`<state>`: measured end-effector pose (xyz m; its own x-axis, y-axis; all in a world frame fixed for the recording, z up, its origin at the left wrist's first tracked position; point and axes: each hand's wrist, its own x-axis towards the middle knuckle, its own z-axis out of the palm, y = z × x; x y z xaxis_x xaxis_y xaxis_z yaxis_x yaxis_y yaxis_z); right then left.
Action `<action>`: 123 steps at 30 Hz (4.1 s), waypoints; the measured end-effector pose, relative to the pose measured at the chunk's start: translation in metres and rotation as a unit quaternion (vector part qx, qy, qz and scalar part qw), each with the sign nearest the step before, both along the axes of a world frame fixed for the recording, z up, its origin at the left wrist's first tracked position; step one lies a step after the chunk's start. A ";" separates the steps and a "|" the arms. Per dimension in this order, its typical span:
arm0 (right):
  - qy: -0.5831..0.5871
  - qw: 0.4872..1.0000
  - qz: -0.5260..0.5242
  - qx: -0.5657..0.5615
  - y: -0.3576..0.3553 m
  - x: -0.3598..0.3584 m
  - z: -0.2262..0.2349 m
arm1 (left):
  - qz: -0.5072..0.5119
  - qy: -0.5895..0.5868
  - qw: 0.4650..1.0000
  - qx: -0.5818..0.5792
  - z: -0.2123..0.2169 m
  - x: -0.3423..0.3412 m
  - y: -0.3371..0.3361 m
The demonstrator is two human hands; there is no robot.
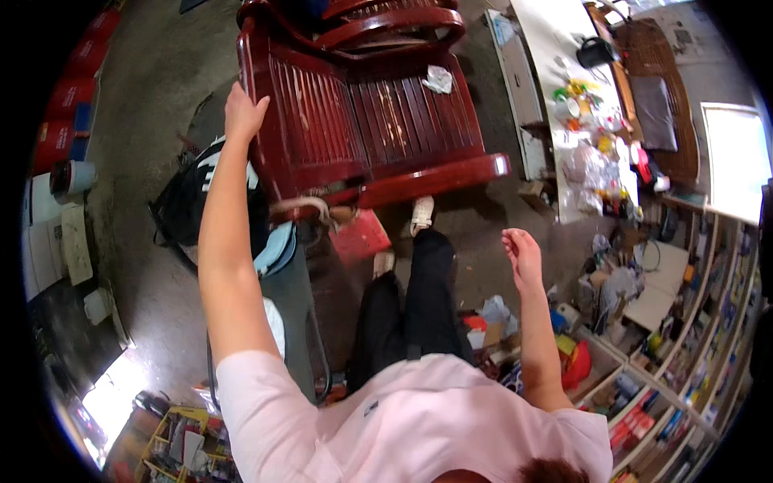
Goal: The person wipes a red wooden chair with a cloth, then cleans a metal counter and a gas pipe with the same cloth. They walk outside, pick up a broom and dustpan, wash their hands at an outdoor sink, and finally wash a wok and a ladle in the sink.
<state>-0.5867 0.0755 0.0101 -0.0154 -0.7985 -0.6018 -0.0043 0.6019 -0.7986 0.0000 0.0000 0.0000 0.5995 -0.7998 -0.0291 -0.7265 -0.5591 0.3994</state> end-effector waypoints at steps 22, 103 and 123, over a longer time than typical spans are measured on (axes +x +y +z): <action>0.511 0.725 0.339 -0.313 -0.489 0.162 -0.522 | 0.172 -0.093 0.973 0.120 -0.029 0.010 -0.030; -0.001 0.932 0.242 -0.270 -0.354 0.544 -0.447 | 0.201 -0.046 0.966 0.154 -0.021 0.001 -0.034; 0.050 0.960 0.248 -0.122 -0.226 0.423 -0.552 | 0.166 -0.012 0.983 0.078 -0.032 0.008 -0.044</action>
